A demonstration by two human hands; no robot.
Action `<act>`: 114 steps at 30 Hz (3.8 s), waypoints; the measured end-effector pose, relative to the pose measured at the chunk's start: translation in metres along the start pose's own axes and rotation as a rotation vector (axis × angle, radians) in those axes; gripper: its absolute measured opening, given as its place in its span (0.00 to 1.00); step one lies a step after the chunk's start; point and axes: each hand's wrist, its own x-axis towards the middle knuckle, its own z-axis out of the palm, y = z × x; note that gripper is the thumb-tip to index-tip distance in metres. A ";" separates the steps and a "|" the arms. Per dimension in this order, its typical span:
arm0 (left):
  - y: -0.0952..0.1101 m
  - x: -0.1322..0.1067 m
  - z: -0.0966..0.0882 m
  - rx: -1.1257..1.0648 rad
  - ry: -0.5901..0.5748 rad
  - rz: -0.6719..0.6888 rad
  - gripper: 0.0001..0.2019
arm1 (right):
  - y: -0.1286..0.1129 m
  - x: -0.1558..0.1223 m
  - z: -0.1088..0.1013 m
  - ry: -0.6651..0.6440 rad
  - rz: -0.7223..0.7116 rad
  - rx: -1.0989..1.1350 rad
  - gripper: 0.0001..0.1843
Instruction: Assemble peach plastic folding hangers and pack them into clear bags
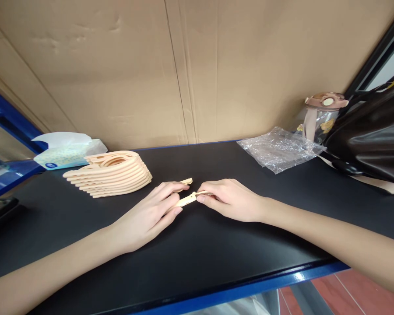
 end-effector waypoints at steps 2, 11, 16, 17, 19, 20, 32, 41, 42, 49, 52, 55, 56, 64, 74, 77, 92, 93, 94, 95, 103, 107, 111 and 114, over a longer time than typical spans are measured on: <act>0.000 -0.001 0.001 0.001 0.002 -0.005 0.10 | 0.000 0.000 0.000 -0.002 0.006 0.036 0.14; 0.001 -0.001 0.005 -0.008 0.019 -0.006 0.09 | -0.002 0.000 0.003 0.002 0.022 0.092 0.15; 0.002 -0.002 0.006 -0.025 0.015 0.003 0.09 | -0.001 -0.001 0.003 -0.027 0.007 0.039 0.15; 0.003 -0.002 0.006 -0.026 0.012 0.004 0.09 | -0.001 -0.001 0.004 -0.030 0.000 0.026 0.15; 0.003 -0.001 0.005 -0.031 0.008 0.007 0.09 | -0.001 -0.002 0.005 -0.032 -0.015 0.007 0.15; 0.004 -0.001 0.005 -0.034 0.009 0.006 0.09 | -0.001 -0.002 0.005 -0.029 -0.023 0.000 0.15; 0.002 0.000 0.002 -0.073 0.023 0.045 0.12 | 0.003 -0.003 0.008 0.015 -0.051 -0.197 0.16; 0.002 0.000 0.003 -0.065 0.011 0.048 0.12 | 0.003 -0.005 0.006 0.035 -0.101 -0.279 0.16; 0.002 0.000 0.003 -0.062 0.007 0.048 0.12 | 0.003 -0.005 0.006 0.036 -0.109 -0.294 0.16; 0.002 0.000 0.002 -0.063 -0.016 0.036 0.12 | 0.001 -0.005 0.007 0.091 -0.189 -0.482 0.18; 0.002 0.001 0.001 -0.078 -0.003 0.036 0.12 | 0.000 -0.006 0.007 0.150 -0.216 -0.590 0.19; 0.002 0.001 0.001 -0.080 -0.005 0.044 0.12 | -0.002 -0.006 0.007 0.184 -0.232 -0.626 0.20; 0.002 0.000 0.001 -0.077 -0.010 0.044 0.13 | -0.002 -0.006 0.007 0.189 -0.237 -0.624 0.20; 0.002 -0.001 0.002 -0.082 -0.012 0.058 0.12 | -0.003 -0.005 0.009 0.235 -0.241 -0.531 0.15; 0.002 0.000 0.001 -0.058 -0.044 0.078 0.12 | -0.002 -0.006 0.011 0.250 -0.231 -0.502 0.14; 0.002 0.001 0.001 -0.067 -0.039 0.073 0.12 | -0.001 -0.006 0.011 0.250 -0.234 -0.493 0.13; 0.001 0.001 0.000 -0.067 -0.058 0.074 0.12 | -0.002 -0.007 0.009 0.225 -0.258 -0.545 0.15; 0.001 0.000 0.000 -0.070 -0.062 0.075 0.12 | -0.002 -0.007 0.010 0.231 -0.263 -0.550 0.16; 0.001 0.000 0.000 -0.074 -0.066 0.073 0.12 | -0.002 -0.007 0.010 0.234 -0.266 -0.554 0.16; 0.001 0.000 0.001 -0.078 -0.068 0.071 0.12 | -0.002 -0.007 0.010 0.237 -0.268 -0.558 0.16; 0.001 0.001 -0.001 -0.122 -0.101 0.038 0.13 | -0.001 -0.007 0.010 0.238 -0.292 -0.563 0.16; 0.001 0.002 -0.002 -0.148 -0.120 0.030 0.14 | -0.002 -0.006 0.011 0.269 -0.318 -0.581 0.16; 0.001 0.004 -0.003 -0.187 -0.145 0.022 0.15 | -0.002 -0.005 0.013 0.277 -0.338 -0.596 0.15; 0.001 0.005 -0.004 -0.205 -0.154 0.021 0.15 | -0.001 -0.004 0.013 0.273 -0.349 -0.585 0.14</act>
